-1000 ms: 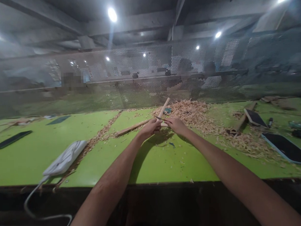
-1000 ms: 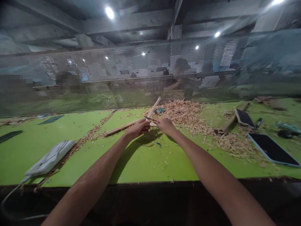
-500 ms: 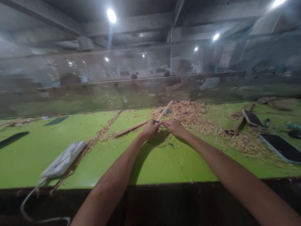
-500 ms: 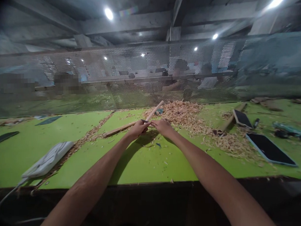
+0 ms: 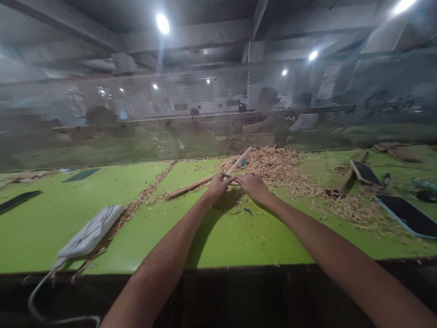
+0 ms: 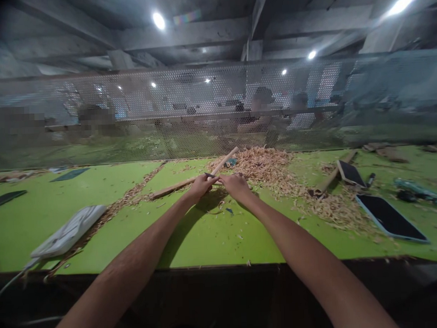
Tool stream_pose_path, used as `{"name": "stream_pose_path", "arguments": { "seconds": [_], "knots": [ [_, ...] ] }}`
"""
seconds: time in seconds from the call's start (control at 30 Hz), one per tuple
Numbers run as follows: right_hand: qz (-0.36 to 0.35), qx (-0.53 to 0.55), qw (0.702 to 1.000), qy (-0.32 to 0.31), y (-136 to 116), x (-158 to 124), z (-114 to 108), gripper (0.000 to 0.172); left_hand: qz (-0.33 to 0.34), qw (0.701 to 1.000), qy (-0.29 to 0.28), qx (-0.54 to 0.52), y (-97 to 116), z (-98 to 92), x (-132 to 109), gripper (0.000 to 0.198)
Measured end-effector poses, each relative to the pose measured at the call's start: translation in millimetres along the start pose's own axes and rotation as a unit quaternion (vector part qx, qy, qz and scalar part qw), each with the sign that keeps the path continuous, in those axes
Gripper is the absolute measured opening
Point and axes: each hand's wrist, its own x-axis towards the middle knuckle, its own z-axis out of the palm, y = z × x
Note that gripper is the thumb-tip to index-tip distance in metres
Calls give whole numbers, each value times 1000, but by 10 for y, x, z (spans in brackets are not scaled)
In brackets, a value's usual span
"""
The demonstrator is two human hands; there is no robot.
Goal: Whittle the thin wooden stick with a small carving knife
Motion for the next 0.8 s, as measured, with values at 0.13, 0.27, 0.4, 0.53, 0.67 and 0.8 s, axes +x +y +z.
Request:
{"name": "stream_pose_path", "arguments": {
  "seconds": [0.13, 0.27, 0.4, 0.53, 0.67, 0.8],
  "knots": [
    [3, 6, 1000, 5, -21, -7, 8, 53, -12, 1000, 7, -6, 2, -19, -1, 54],
    [7, 40, 999, 4, -22, 11, 40, 55, -31, 999, 13, -9, 13, -26, -10, 43],
    [10, 37, 999, 12, -14, 35, 77, 50, -34, 999, 22, -21, 15, -17, -20, 39],
    [7, 25, 999, 19, -16, 41, 95, 46, -27, 999, 28, -21, 15, -12, -17, 45],
    [7, 25, 999, 23, -21, 38, 103, 45, -29, 999, 29, -14, 14, -17, -9, 42],
    [5, 35, 999, 29, -26, 40, 114, 50, -30, 999, 28, -22, -1, -29, -10, 39]
  ]
}}
